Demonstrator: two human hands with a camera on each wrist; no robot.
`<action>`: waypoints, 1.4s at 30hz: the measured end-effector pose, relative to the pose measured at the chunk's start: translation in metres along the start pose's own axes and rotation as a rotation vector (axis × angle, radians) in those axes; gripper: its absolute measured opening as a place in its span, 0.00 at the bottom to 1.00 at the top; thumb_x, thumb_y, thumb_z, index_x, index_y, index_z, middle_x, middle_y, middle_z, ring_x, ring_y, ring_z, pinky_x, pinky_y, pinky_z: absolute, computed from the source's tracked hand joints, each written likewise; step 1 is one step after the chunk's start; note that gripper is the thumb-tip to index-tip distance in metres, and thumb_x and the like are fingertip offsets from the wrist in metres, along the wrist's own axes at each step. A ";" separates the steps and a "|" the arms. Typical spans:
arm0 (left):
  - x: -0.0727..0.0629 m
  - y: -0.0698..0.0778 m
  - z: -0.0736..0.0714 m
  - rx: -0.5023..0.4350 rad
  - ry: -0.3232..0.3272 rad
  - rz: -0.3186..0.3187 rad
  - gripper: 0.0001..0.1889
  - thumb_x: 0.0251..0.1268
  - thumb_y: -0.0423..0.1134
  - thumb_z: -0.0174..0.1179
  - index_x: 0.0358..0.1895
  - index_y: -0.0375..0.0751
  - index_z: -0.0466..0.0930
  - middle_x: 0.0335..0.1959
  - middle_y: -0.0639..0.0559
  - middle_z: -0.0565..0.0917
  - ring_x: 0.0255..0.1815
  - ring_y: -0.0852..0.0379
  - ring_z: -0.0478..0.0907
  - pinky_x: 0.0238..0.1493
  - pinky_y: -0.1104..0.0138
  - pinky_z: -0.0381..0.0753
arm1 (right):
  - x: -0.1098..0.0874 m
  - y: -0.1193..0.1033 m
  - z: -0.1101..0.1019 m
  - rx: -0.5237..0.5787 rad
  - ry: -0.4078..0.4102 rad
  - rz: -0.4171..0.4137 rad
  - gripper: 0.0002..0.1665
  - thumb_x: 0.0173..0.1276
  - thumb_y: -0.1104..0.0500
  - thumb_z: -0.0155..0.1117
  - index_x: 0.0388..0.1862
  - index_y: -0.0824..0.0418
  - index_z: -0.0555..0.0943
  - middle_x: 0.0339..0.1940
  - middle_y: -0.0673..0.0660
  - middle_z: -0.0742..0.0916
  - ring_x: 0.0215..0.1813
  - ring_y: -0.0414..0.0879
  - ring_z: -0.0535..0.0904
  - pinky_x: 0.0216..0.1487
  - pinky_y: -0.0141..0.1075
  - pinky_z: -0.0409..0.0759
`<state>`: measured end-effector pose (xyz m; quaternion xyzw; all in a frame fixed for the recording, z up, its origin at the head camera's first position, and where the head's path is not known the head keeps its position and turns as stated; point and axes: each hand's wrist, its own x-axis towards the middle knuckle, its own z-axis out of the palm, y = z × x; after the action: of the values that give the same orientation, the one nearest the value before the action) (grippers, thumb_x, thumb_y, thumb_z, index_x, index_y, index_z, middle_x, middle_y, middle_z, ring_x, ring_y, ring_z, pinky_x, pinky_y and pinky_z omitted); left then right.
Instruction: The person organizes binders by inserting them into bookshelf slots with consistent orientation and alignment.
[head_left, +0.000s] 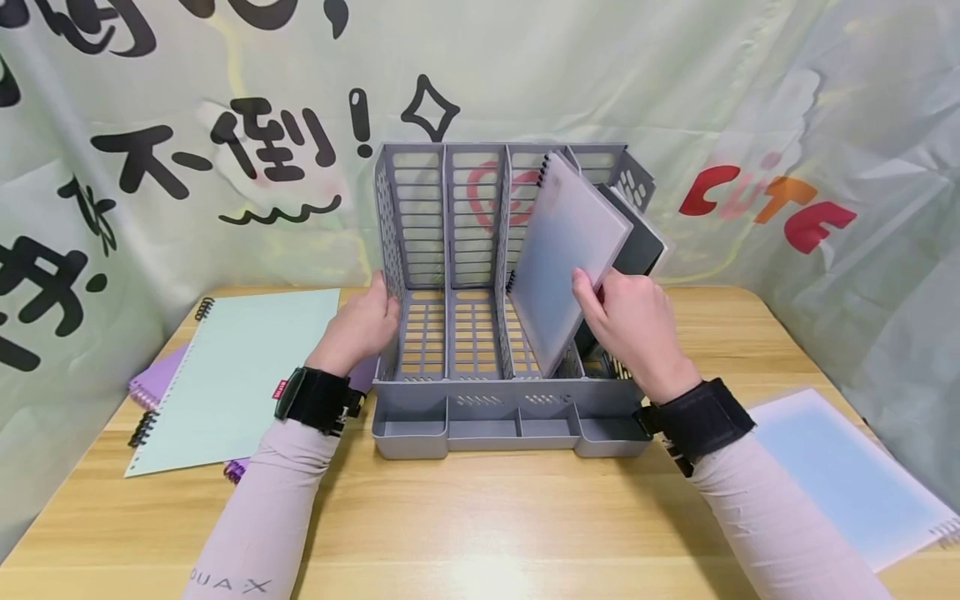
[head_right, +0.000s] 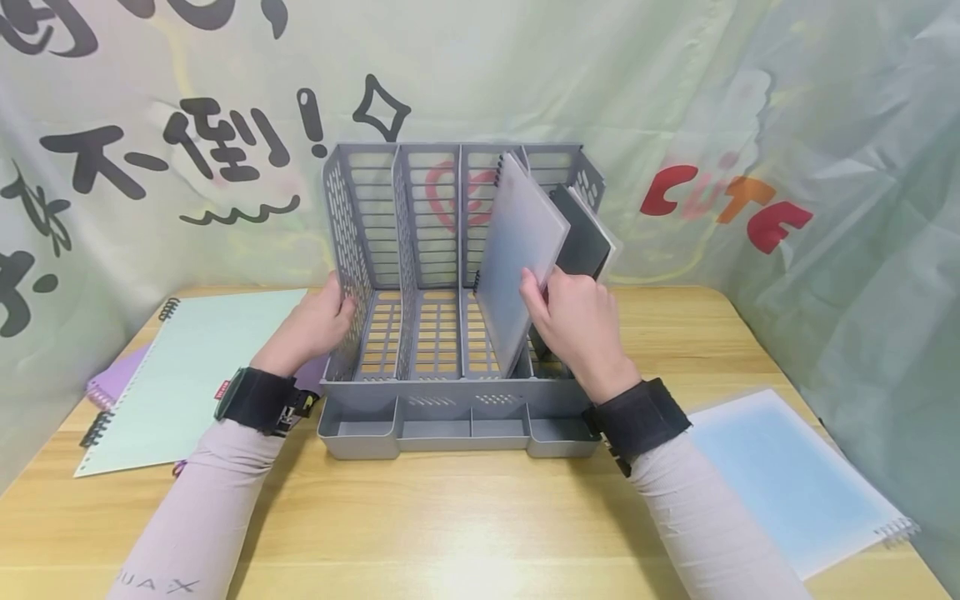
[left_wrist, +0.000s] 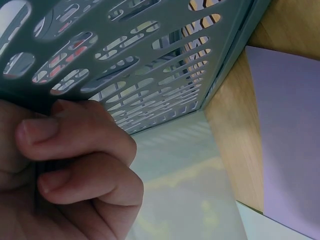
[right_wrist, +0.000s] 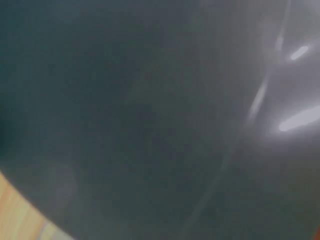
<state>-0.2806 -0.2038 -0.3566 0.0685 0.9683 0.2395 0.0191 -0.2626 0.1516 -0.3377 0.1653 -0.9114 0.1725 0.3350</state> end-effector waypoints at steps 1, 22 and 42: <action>0.000 0.000 0.000 -0.001 0.000 0.001 0.36 0.88 0.43 0.34 0.86 0.25 0.37 0.72 0.19 0.73 0.65 0.27 0.81 0.64 0.38 0.80 | 0.000 0.000 0.000 -0.001 -0.003 0.001 0.31 0.83 0.49 0.54 0.16 0.56 0.64 0.11 0.50 0.65 0.15 0.53 0.66 0.22 0.41 0.57; 0.000 0.000 -0.002 -0.009 -0.028 -0.009 0.35 0.89 0.44 0.33 0.86 0.27 0.36 0.61 0.21 0.81 0.47 0.35 0.87 0.44 0.48 0.81 | -0.004 -0.002 -0.008 0.029 -0.064 0.023 0.29 0.84 0.45 0.57 0.21 0.57 0.70 0.13 0.51 0.70 0.17 0.49 0.68 0.23 0.39 0.59; -0.003 -0.001 -0.006 0.010 0.027 0.014 0.27 0.88 0.46 0.40 0.77 0.30 0.60 0.55 0.26 0.85 0.45 0.32 0.87 0.42 0.45 0.83 | -0.013 0.001 -0.020 0.062 -0.123 0.055 0.26 0.84 0.44 0.59 0.27 0.57 0.75 0.15 0.51 0.71 0.18 0.47 0.67 0.25 0.40 0.61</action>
<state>-0.2779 -0.2077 -0.3516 0.0722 0.9692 0.2356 0.0042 -0.2429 0.1631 -0.3319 0.1608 -0.9287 0.1990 0.2684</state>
